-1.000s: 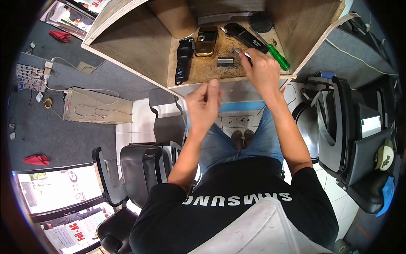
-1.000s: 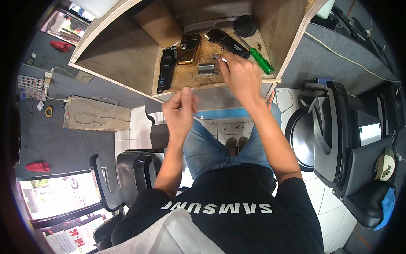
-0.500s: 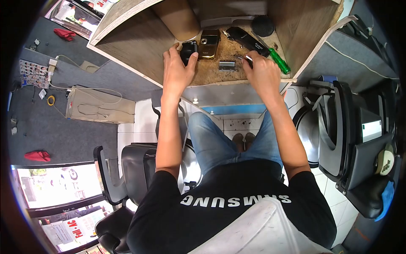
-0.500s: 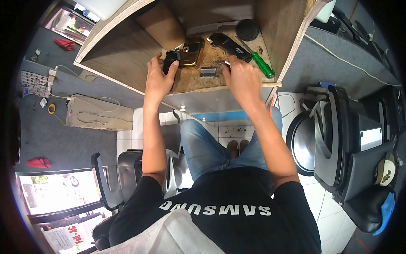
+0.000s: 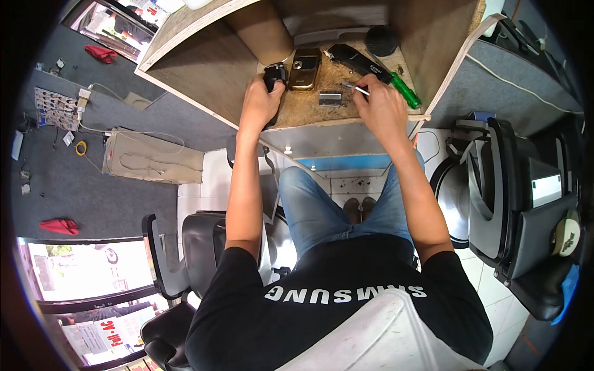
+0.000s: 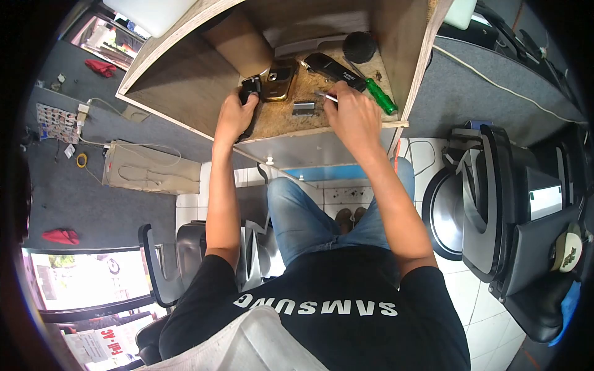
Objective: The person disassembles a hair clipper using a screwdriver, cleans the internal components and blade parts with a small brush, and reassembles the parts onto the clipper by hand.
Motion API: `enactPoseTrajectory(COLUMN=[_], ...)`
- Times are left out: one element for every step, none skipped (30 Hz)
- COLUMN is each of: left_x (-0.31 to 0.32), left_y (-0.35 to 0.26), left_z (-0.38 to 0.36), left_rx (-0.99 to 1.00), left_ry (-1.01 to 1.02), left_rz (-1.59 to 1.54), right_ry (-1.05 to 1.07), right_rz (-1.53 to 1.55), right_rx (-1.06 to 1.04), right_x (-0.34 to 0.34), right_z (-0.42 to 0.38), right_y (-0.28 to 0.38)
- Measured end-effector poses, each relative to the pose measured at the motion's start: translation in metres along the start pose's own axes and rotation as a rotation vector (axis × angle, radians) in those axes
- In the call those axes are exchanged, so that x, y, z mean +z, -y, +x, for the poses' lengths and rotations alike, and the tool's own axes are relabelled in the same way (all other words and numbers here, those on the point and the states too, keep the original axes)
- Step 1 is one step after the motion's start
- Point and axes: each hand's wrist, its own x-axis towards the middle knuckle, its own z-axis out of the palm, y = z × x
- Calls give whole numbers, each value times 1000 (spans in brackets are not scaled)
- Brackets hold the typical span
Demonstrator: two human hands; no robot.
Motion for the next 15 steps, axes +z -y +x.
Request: enactPoseTrajectory(left_x=[-1, -2, -3, -4, -6, -11, -15, -24, -33, -35, -36, -34, -30, -25, -19], left_y=[-3, -4, -5, -6, -7, -11, -14, -14, -16, -24, -31, -27, -19, -11, -5], left_z=[-3, -7, -11, -16, -21, -26, -30, -34, -37, -41, -43, -43, -44, -44, -45], left_rx=[-9, -5, -3, -4, -60, -117, -175, -302, -429, -407, -379, -359, -338, -314, -269], left_ry=[-22, -79, -136, -194, -190, -187, -184, -107, -26, 25, 78, 165, 253, 344, 421], left_rz=[-7, -62, -119, -175, -327, -478, -629, -790, -949, -1214, -1478, -1606, -1732, -1856, -1869], right_ry=[-6, -10, -8, -4, 1, -20, -41, -61, -83, -106, -128, -98, -67, -37, -26], right_rz=[18, 37, 52, 69, 86, 80, 75, 69, 82, 95, 108, 131, 154, 177, 206], right_rx=[2, 6, 8, 8, 7, -2, -12, -20, -38, -55, -72, -48, -24, 1, 8], right_x=[1, 1, 0, -1, -2, -2, -1, 0, 2, 4, 5, 4, 1, -1, 0], right_z=[0, 0, 0, 0, 0, 0, 0, 0, 0, 0, 0, 0, 1, 1, 1], right_y=[-2, -2, -2, -2, -1, -1, -1, -1, -2, -4, -5, -5, -3, -3, -4])
